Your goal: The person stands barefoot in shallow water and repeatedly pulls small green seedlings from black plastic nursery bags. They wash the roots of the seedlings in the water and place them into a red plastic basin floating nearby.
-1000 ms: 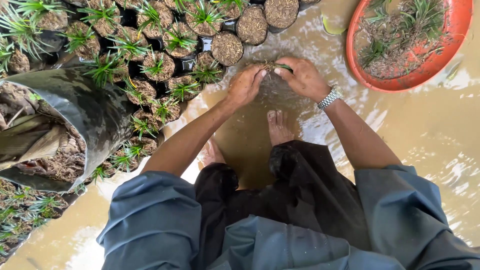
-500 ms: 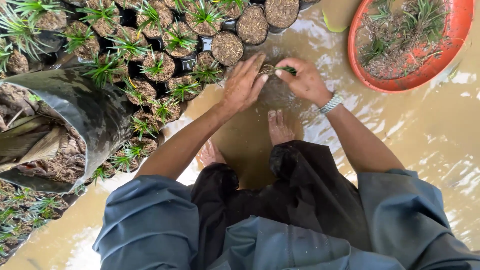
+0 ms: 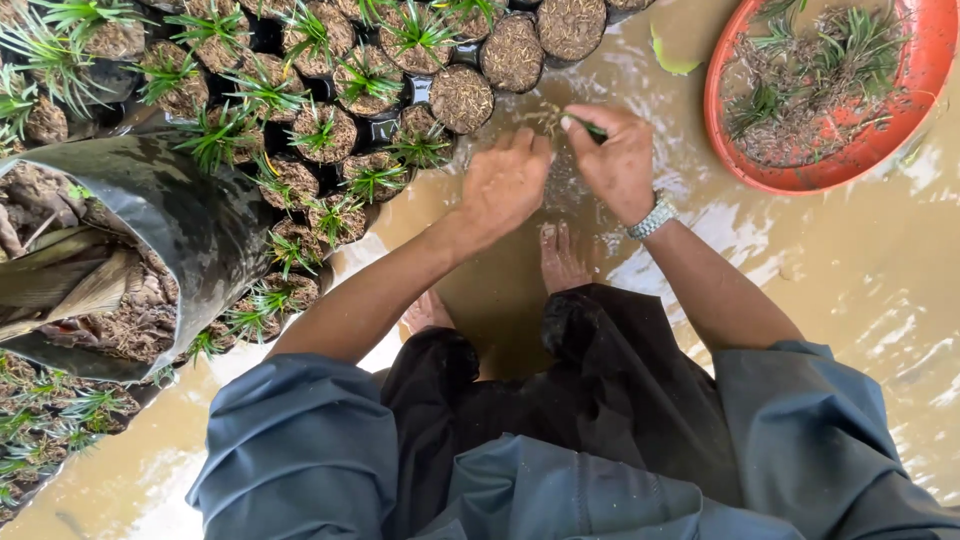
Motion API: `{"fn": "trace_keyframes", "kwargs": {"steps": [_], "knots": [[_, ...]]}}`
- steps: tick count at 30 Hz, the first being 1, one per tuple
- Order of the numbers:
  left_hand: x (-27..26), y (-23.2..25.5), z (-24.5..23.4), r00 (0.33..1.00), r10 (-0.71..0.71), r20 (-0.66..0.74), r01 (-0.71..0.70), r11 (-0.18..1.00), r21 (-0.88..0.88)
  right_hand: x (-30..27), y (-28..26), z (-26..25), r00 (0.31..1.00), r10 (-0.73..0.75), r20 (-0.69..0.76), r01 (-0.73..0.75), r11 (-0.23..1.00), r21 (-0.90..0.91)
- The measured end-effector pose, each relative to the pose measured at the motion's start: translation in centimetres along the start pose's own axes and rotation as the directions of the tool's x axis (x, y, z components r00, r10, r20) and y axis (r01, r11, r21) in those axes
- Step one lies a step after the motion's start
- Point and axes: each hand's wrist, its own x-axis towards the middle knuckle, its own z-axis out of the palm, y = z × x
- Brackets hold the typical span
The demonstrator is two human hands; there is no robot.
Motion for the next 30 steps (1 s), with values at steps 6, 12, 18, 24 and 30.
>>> {"fn": "trace_keyframes", "kwargs": {"steps": [6, 12, 18, 24, 30], "knots": [[-0.4, -1.1, 3.8, 0.318, -0.947, -0.045, -0.035, 0.036, -0.999, 0.3, -1.3, -1.8, 0.939, -0.151, 0.309, 0.147, 0.989, 0.036], [-1.6, -0.5, 5.3, 0.928, -0.341, 0.151, -0.345, -0.939, 0.002, 1.4, -0.8, -2.9, 0.912, -0.06, 0.406, -0.133, 0.893, 0.43], [-1.3, 1.9, 4.9, 0.978, -0.207, 0.018, -0.176, -0.78, 0.601, 0.3, 0.3, -0.3, 0.948, -0.272, 0.165, 0.218, 0.933, 0.285], [-1.0, 2.6, 5.8, 0.967, -0.21, 0.146, -0.253, -0.718, 0.648, 1.1, -1.7, -1.0, 0.831, -0.506, 0.232, 0.547, 0.82, -0.17], [-0.4, 3.1, 5.9, 0.808, -0.465, 0.361, -0.581, -0.73, 0.361, 1.6, -2.3, -1.2, 0.707, 0.19, 0.681, -0.581, 0.705, 0.407]]}}
